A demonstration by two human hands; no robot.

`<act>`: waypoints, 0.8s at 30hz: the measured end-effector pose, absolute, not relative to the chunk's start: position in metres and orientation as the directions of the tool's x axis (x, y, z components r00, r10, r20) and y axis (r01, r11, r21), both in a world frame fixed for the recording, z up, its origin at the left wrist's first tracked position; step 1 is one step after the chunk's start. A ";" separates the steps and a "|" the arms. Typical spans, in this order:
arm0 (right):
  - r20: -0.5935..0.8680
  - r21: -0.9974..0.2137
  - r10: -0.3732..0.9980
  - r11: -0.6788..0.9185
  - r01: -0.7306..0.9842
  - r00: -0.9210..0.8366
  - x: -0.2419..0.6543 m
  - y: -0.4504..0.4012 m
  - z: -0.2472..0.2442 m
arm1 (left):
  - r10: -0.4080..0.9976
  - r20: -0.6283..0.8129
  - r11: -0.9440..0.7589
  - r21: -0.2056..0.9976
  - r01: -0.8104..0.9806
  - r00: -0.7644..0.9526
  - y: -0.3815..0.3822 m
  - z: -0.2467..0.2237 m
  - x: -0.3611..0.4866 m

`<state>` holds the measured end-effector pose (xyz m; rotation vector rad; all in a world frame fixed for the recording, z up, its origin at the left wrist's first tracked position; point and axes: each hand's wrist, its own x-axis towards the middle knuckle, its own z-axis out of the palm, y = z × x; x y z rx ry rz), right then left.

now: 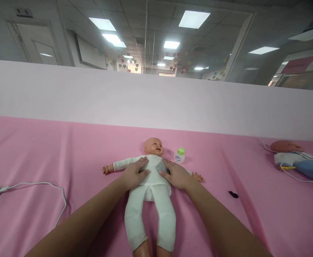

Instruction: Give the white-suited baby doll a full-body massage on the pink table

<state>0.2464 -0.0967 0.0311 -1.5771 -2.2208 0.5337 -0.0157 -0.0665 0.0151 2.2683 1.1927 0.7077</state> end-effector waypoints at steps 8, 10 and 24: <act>0.128 -0.511 0.945 0.324 0.796 -0.303 0.245 -0.091 0.021 | 0.543 0.099 -0.794 0.383 0.472 0.834 -0.141 0.050 -0.016; 0.135 -0.501 0.940 0.337 0.797 -0.312 0.245 -0.092 0.021 | 0.547 0.067 -0.789 0.374 0.488 0.834 -0.138 0.051 -0.010; 0.105 -0.523 0.926 0.361 0.772 -0.361 0.249 -0.096 0.029 | 0.737 0.155 -0.663 0.361 0.656 0.658 -0.048 0.024 -0.003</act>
